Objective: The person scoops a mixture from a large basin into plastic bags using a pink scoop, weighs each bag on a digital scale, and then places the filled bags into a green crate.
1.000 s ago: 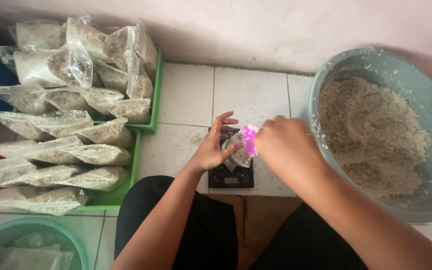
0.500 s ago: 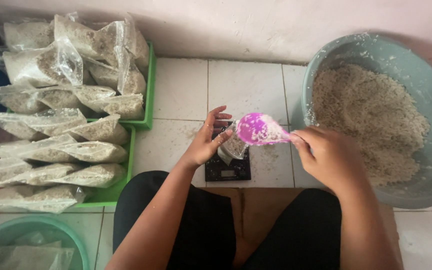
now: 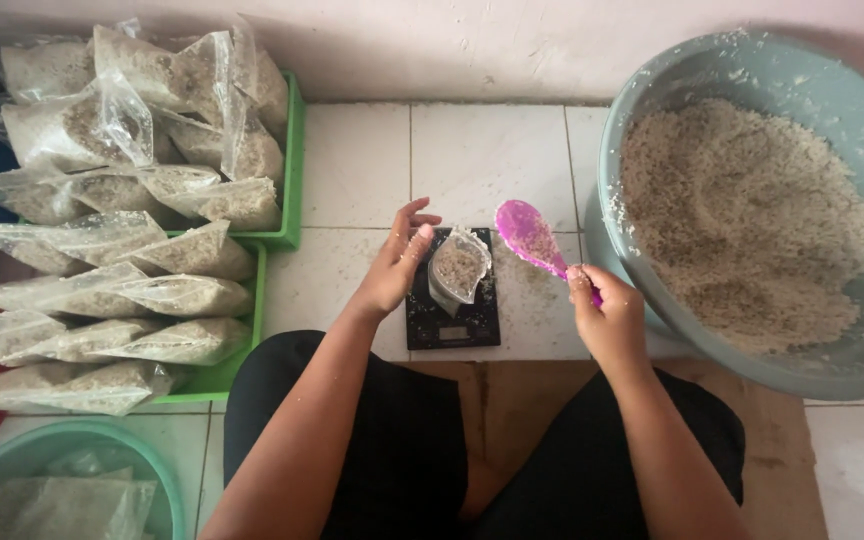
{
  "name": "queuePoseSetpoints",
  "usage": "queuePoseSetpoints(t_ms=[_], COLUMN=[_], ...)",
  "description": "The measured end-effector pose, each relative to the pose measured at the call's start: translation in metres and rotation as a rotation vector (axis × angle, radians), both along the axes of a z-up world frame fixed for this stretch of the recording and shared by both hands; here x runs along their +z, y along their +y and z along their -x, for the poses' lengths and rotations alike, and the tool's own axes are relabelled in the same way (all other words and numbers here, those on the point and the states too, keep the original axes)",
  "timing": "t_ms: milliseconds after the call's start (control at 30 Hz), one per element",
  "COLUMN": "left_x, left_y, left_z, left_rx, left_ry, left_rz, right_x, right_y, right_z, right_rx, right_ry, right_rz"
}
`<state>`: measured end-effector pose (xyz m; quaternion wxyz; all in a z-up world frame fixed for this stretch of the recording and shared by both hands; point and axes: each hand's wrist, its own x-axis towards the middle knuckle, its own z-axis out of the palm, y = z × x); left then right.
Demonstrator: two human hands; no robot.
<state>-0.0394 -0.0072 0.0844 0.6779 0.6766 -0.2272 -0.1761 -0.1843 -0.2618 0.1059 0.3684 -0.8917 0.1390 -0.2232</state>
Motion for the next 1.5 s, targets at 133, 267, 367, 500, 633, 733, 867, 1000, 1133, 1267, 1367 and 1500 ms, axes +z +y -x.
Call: queuePoseSetpoints(t_ms=[133, 267, 367, 500, 633, 733, 867, 1000, 1133, 1267, 1367, 1500], left_x=[0.001, -0.001, -0.005, -0.013, -0.006, 0.0, 0.002, 0.005, 0.001, -0.013, -0.03, -0.052], left_y=[-0.001, 0.0, 0.0, 0.0, 0.008, 0.017, 0.023, 0.023, 0.022, 0.023, 0.021, 0.017], left_z=[-0.001, -0.003, -0.004, -0.005, 0.004, 0.011, 0.016, 0.019, 0.019, 0.015, 0.006, -0.011], left_rx=[0.134, 0.196, 0.208, 0.246, 0.296, 0.333, 0.373, 0.39, 0.402, 0.415, 0.418, 0.461], left_ry=[-0.027, -0.003, -0.008, -0.022, -0.039, -0.048, -0.033, -0.037, -0.035, -0.048, 0.003, 0.083], left_rz=[0.026, 0.023, 0.027, 0.034, 0.071, 0.067, 0.073, 0.05, 0.03, 0.01, -0.011, -0.039], right_x=[-0.002, -0.009, -0.01, -0.018, -0.025, -0.023, -0.021, -0.019, -0.021, -0.009, 0.011, 0.058], right_y=[-0.004, -0.012, -0.011, -0.016, -0.017, -0.014, -0.014, -0.014, -0.013, -0.004, 0.0, -0.031], right_z=[0.0, -0.002, -0.003, -0.003, 0.002, 0.004, 0.004, 0.005, 0.005, 0.008, 0.011, 0.016], right_rx=[-0.014, -0.01, -0.025, -0.03, -0.037, -0.045, -0.034, -0.036, -0.038, -0.027, -0.026, -0.127], right_ry=[0.0, 0.014, 0.016, 0.009, 0.033, 0.031, 0.039, 0.059, 0.063, 0.047, -0.084, -0.138], right_rz=[0.002, 0.012, 0.024, 0.095, 0.15, 0.164, 0.145, 0.141, 0.14, 0.166, 0.194, 0.252])
